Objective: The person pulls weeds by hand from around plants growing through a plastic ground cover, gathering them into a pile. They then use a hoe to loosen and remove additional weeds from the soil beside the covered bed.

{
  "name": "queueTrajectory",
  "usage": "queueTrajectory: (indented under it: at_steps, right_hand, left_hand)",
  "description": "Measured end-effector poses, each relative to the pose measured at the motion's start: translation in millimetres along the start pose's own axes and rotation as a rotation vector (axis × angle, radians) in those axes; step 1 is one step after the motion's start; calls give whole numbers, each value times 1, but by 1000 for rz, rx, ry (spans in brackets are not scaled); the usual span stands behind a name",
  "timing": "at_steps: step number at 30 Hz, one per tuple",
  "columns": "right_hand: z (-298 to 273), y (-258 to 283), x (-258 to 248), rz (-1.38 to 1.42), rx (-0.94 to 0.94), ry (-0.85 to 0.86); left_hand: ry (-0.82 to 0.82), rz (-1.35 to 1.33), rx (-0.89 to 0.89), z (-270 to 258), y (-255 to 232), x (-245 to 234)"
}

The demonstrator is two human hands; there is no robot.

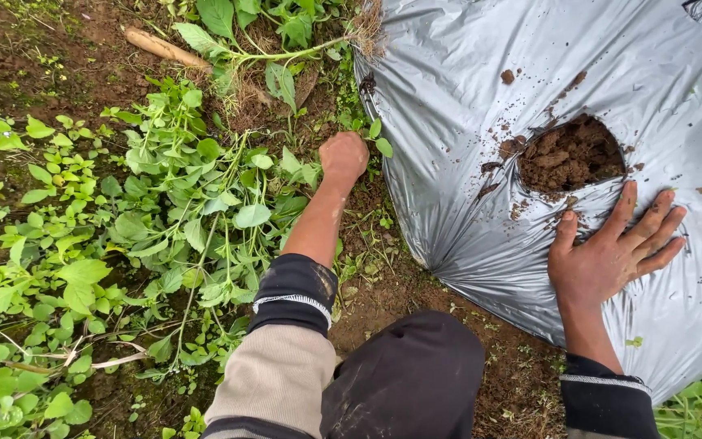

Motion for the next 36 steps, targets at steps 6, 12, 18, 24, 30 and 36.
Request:
queueTrajectory:
  at_steps: [6,12,18,24,30,36]
  right_hand:
    - [-2,3,-4,-15,-20,-30]
    - [-1,-1,-1,-14,-2,-24]
    - [3,4,-1,-20,-6,-51]
    - [-2,8,-1,-39,-47,-34]
    - [-4,1,4,-63,-25,19]
    - [-5,2,2,-84,-19,-1]
  left_hand:
    - [-138,-526,-57,-2,6,5]
    - [-151,-760,25,-41,12,10]
    - [21,-785,-113,-113,83,86]
    - [40,-797,-246,-138,126,41]
    - [-280,-225,-154,-126,92,-52]
    - [-169,300,153,-63,3,-11]
Point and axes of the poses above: each hand's wrist, its own z-axis towards the middle knuckle, its own x-axis out of the palm, y = z × x, the point moved 6 cm from there along z, towards the middle knuckle, and after that the axes turned 2 degrees about y, right-handed, at the moved point
